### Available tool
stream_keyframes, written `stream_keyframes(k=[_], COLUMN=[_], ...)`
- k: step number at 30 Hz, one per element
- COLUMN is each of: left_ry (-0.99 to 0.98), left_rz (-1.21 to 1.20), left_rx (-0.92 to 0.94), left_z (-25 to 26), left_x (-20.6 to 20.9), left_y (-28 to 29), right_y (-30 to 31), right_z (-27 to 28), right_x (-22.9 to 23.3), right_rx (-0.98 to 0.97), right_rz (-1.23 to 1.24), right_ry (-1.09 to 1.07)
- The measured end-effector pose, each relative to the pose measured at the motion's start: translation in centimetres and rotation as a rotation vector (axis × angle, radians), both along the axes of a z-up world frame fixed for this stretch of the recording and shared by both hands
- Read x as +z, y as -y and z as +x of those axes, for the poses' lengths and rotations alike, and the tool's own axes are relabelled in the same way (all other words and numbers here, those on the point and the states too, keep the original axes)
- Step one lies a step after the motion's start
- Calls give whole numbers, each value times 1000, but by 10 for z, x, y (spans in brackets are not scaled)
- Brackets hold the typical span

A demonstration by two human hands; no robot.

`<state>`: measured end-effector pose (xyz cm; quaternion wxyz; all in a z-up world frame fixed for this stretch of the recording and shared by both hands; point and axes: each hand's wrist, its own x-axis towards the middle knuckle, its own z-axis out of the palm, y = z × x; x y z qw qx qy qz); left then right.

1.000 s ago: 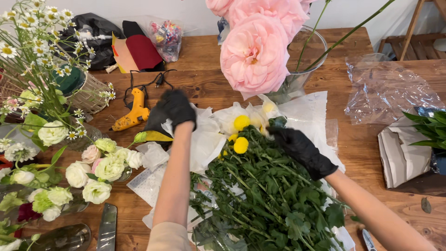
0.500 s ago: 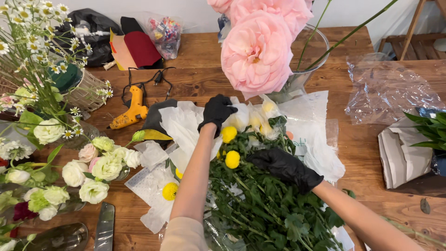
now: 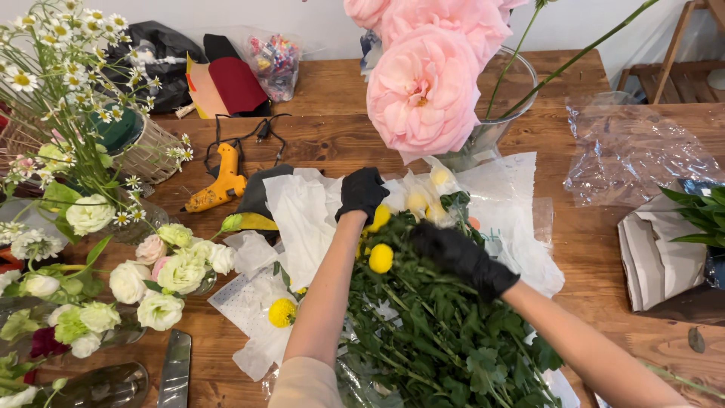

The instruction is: The person trims the stems of a bunch of yellow flowers using orange-handled shears, then unwraps the flowers from white tissue paper and arranges them on a wooden table alongside other floral materials.

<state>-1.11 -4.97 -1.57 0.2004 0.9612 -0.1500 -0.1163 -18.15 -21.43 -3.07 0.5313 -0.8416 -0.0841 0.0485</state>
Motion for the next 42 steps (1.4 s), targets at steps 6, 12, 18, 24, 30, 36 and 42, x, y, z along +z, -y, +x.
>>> stream_keyframes(k=[6, 12, 18, 24, 30, 36, 42], left_ry=[30, -30, -3, 119, 119, -216, -33], left_rz=[-382, -655, -695, -395, -317, -788, -306], left_rx=[-17, -124, -91, -115, -4, 272, 234], left_z=[-19, -19, -26, -18, -17, -15, -6], left_x=[5, 20, 19, 23, 17, 11, -10], left_y=[-11, -14, -8, -3, -8, -49, -76], right_y=[12, 0, 15, 13, 24, 13, 9], right_z=[68, 113, 112, 110, 109, 102, 75], right_x=[44, 59, 46, 20, 21, 25, 9], right_rx=[-85, 94, 17, -139, -358, -598, -697], right_rz=[190, -58, -640, -766, -401, -108, -185], right_ry=[50, 53, 203, 425, 98, -320, -196])
